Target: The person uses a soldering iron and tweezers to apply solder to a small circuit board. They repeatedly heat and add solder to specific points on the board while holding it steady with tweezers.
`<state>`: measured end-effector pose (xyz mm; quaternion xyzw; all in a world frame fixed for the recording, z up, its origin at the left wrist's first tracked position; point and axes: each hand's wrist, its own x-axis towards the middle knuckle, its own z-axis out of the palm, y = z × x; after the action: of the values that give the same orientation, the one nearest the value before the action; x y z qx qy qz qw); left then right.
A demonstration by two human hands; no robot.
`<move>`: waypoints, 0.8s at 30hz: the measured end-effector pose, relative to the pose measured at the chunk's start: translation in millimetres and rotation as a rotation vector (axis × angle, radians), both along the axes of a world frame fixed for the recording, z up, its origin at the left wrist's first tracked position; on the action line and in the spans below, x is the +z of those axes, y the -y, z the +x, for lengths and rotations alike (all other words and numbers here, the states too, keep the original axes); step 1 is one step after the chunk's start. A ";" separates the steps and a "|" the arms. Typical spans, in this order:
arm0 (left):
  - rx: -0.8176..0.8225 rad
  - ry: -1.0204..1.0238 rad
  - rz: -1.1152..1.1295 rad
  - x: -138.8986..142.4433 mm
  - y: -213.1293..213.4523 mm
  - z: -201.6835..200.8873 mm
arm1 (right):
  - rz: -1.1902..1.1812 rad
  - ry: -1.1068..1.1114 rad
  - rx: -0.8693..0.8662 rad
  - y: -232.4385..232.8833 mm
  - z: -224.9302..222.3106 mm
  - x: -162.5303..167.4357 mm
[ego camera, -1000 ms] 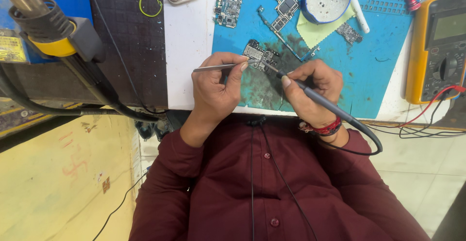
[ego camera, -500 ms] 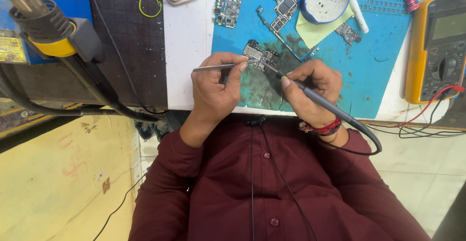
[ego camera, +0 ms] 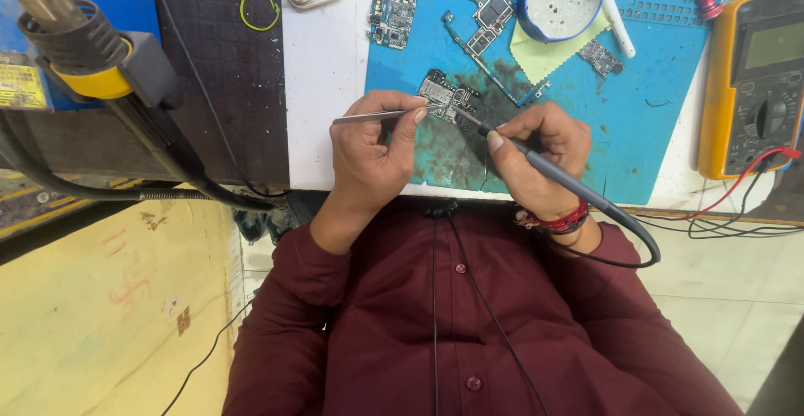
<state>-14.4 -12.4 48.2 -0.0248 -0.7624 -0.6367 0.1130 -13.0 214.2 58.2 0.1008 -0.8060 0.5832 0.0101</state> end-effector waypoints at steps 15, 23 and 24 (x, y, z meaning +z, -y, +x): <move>0.010 -0.010 -0.014 0.9 0.2 0.9 | 0.007 -0.024 -0.001 -1.2 0.7 -3.2; 0.000 0.001 0.028 0.3 0.0 0.4 | 0.030 -0.067 0.028 -2.4 -0.3 -2.1; 0.003 -0.008 0.018 0.2 -0.1 0.4 | 0.011 -0.036 0.011 -2.1 0.0 -2.3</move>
<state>-14.0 -12.3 48.5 -0.0252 -0.7562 -0.6433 0.1170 -13.1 216.3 55.9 0.1159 -0.8082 0.5770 0.0207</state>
